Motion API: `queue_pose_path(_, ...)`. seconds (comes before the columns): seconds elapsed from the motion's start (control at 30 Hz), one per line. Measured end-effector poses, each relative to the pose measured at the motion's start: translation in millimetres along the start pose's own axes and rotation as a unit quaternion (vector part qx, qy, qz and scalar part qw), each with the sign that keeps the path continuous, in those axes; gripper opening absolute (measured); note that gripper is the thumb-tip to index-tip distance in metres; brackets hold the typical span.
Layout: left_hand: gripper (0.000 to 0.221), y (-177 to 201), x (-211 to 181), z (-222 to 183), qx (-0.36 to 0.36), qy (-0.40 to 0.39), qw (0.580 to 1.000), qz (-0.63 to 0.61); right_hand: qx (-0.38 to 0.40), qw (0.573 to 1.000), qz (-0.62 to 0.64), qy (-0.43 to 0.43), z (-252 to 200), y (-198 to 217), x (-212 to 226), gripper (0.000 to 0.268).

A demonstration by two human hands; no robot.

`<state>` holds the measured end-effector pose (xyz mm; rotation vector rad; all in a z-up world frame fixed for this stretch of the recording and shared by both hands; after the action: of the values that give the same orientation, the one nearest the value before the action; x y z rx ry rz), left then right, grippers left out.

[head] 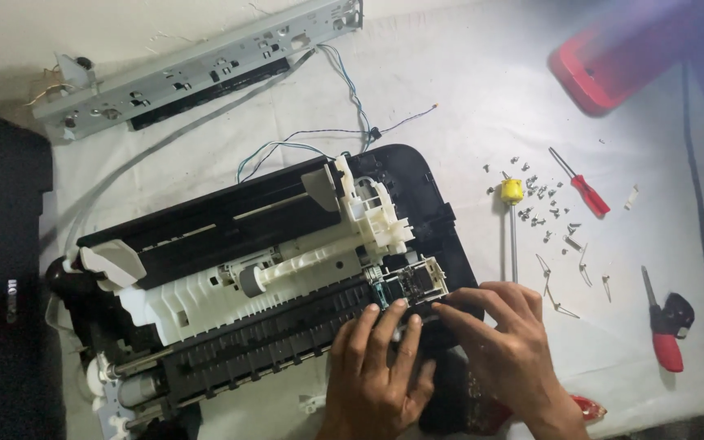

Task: Securing a circuit board into a printer chassis using a screwdriver and screws.

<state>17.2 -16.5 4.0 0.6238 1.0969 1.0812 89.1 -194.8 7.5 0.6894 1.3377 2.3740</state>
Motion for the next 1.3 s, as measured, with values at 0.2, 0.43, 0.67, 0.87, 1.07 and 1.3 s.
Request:
queue_pose_path(0.2,0.039,-7,6,2,0.039,0.04,0.995,-0.079,0.052,0.996,-0.043,0.065,-6,-3,-20,0.031)
queue_pose_path(0.43,0.041,1,7,5,0.055,0.042,0.993,-0.099,0.048,0.997,-0.014,0.05,-1,1,-16,0.023)
queue_pose_path(0.67,0.044,7,1,0,0.039,0.024,0.998,-0.053,-0.043,0.998,0.022,-0.03,-4,11,-8,0.033)
queue_pose_path(0.87,0.038,8,0,3,0.013,0.017,1.0,0.003,0.002,0.998,-0.058,-0.011,-12,-2,3,0.03)
queue_pose_path(1.07,0.038,8,7,-8,-0.009,-0.004,1.0,-0.012,-0.034,0.998,0.014,-0.045,-22,3,7,0.044)
queue_pose_path(1.3,0.027,9,12,-20,-0.063,0.034,0.997,0.04,-0.084,0.985,-0.016,-0.153,-24,-7,26,0.057)
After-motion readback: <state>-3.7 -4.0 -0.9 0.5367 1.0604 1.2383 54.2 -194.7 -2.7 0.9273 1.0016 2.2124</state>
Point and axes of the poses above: each hand's wrist, its own z-axis towards the middle knuckle, its own y-axis out of the back of the hand, x = y × z, the point moved 2 cm from there along z, towards the middle knuckle, and after that the axes turned 15 degrees about y, right-handed, at the moved point
